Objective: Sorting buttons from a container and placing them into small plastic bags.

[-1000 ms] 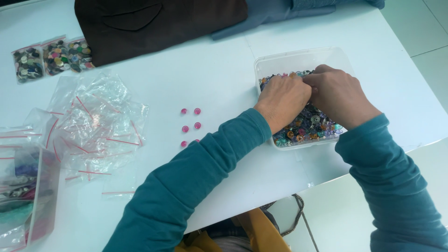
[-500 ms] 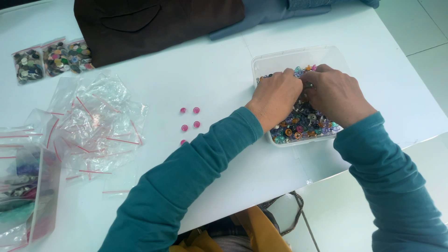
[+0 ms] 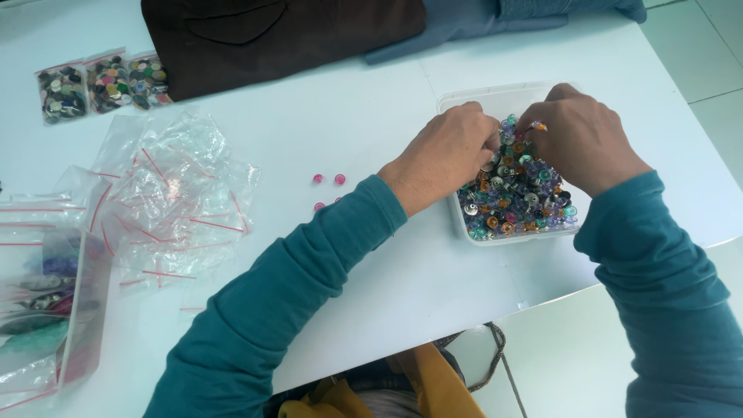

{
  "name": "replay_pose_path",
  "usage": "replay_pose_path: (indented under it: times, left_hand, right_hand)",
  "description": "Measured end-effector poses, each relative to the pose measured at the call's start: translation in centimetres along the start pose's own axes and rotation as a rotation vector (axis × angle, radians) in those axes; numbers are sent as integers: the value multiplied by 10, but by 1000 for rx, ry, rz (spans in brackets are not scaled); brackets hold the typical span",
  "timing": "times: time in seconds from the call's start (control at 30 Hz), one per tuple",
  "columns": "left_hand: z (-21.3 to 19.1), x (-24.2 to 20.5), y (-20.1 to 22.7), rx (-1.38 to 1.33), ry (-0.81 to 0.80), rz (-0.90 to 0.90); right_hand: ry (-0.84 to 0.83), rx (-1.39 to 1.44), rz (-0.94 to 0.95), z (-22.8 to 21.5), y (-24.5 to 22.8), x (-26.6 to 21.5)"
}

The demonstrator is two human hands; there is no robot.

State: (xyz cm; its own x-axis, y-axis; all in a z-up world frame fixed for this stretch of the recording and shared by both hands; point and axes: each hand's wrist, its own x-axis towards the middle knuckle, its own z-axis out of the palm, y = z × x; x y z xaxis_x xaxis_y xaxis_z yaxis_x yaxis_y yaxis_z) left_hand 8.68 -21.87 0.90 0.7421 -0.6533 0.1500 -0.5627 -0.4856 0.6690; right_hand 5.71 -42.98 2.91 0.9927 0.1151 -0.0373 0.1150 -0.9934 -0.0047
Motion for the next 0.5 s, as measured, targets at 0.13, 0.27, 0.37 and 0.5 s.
replay_pose_path:
  times: [0.13, 0.27, 0.37, 0.5]
  left_hand:
    - [-3, -6, 1, -28, -3, 2]
    - [-4, -9, -1, -54, 11, 23]
    - [-16, -17, 7, -88, 49, 46]
    - [-36, -43, 15, -179, 200, 150]
  right_hand:
    - [-56, -85, 27, 11, -4, 8]
    - [-96, -114, 23, 12, -9, 8]
    - [-67, -107, 29, 8, -10, 2]
    - [161, -70, -42, -4, -12, -16]
